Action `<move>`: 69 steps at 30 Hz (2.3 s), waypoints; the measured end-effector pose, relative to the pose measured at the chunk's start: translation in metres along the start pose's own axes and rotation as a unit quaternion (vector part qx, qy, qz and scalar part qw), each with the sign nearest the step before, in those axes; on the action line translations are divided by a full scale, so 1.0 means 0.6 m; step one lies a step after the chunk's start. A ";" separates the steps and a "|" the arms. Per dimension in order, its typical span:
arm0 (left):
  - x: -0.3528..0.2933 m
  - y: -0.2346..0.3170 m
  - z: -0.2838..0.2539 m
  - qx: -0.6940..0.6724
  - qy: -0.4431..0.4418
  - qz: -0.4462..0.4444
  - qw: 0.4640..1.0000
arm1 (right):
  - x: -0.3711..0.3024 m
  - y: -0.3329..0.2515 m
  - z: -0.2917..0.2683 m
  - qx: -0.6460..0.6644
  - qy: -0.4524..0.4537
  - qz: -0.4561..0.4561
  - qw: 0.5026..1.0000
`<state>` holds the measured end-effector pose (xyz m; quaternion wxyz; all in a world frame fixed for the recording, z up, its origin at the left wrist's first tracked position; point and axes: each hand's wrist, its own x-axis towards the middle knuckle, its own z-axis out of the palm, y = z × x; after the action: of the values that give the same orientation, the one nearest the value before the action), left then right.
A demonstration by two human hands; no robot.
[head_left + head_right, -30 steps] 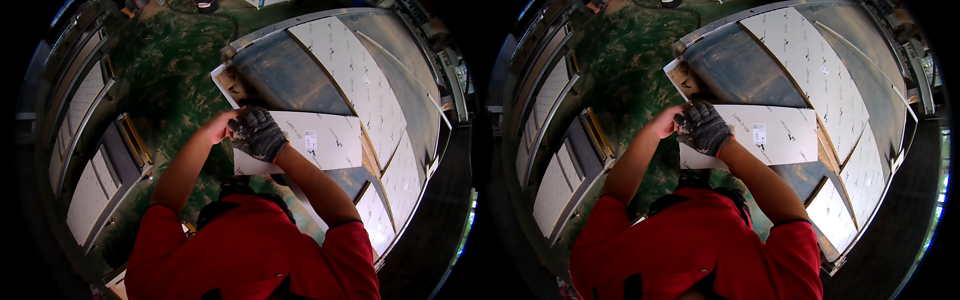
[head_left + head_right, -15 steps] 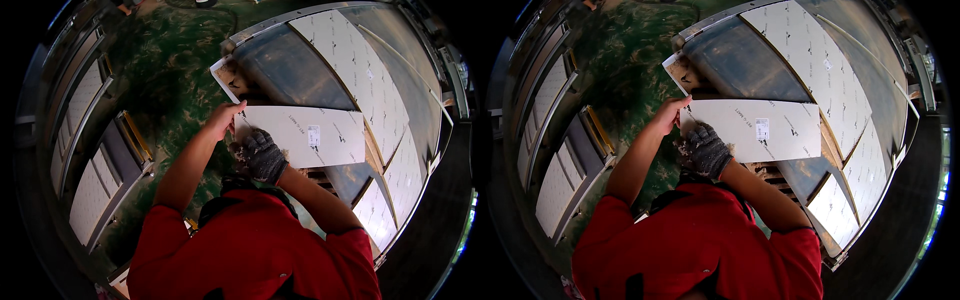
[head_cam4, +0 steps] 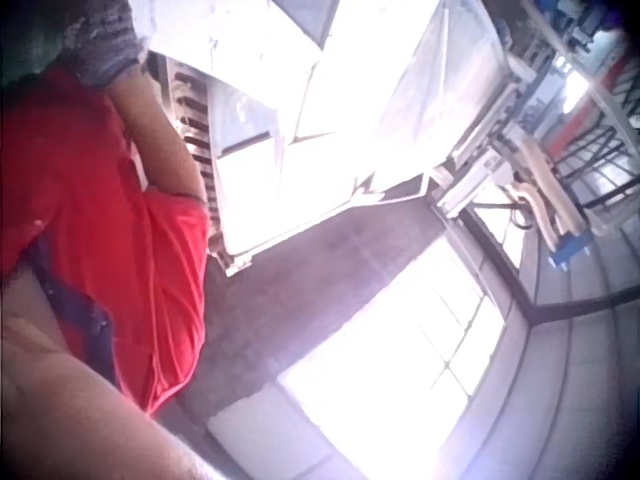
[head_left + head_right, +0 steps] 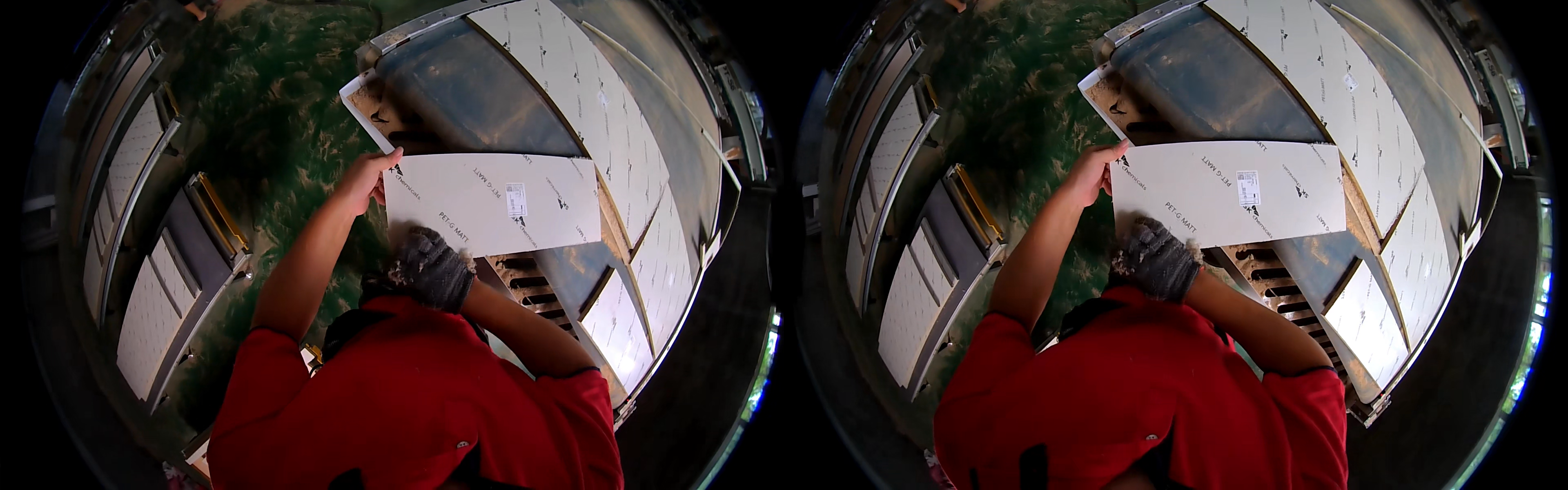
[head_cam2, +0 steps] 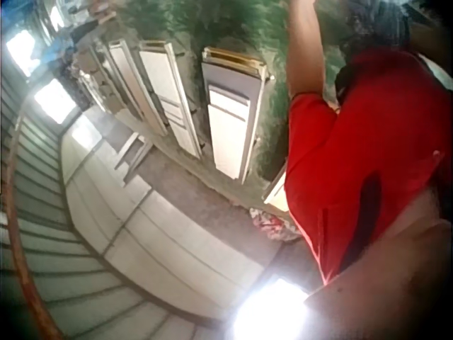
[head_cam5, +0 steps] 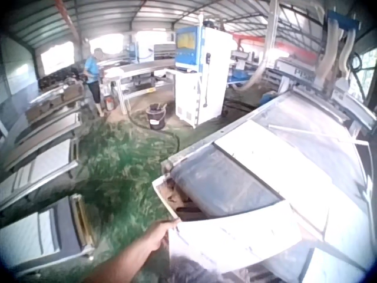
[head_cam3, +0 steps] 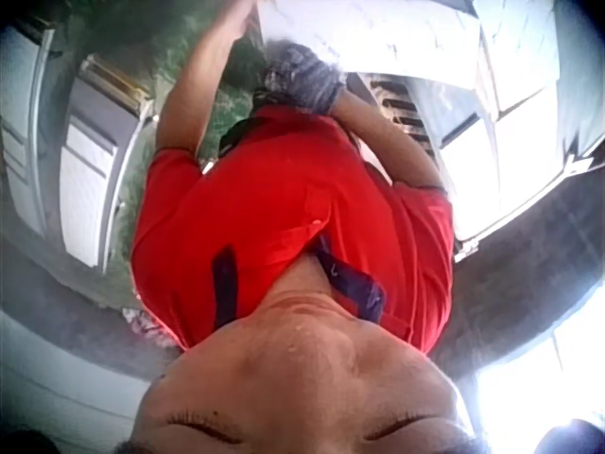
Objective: The person uses a sanding block to smooth the edges of white rectangular panels on a workbench. They repeatedly pick up panels, sand the edges, and place them into stacks on the floor.
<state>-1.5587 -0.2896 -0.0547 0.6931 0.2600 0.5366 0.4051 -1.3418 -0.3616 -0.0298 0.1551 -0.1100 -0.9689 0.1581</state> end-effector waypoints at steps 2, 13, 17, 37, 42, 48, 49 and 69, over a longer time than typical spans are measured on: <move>-0.001 0.000 0.000 0.001 0.014 0.016 1.000 | -0.019 -0.016 0.006 0.013 0.051 -0.013 0.999; -0.002 0.032 0.000 -0.025 0.043 0.021 0.999 | -0.065 -0.037 -0.075 -0.140 0.247 0.185 0.941; -0.005 0.031 0.014 -0.021 0.061 0.012 0.998 | -0.029 -0.040 -0.026 -0.128 0.253 0.217 0.934; -0.064 -0.047 0.093 -0.186 0.016 0.025 0.982 | -0.036 -0.005 -0.005 -0.046 0.265 0.242 0.932; -0.057 -0.054 0.081 -0.213 0.005 0.038 0.976 | -0.039 -0.013 0.003 -0.043 0.282 0.279 0.917; -0.046 -0.066 0.067 -0.205 -0.001 0.048 0.977 | -0.085 -0.007 -0.008 -0.131 0.318 0.388 0.855; -0.045 -0.066 0.066 -0.205 0.000 0.052 0.977 | -0.094 -0.001 -0.012 -0.148 0.320 0.394 0.849; -0.070 -0.033 0.033 -0.221 0.045 0.022 0.974 | -0.271 0.112 -0.159 -0.250 0.303 0.495 0.775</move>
<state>-1.5383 -0.3342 -0.0422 0.6997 0.0933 0.4586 0.5398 -1.1481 -0.3161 -0.0095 0.3084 -0.6514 -0.6890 -0.0767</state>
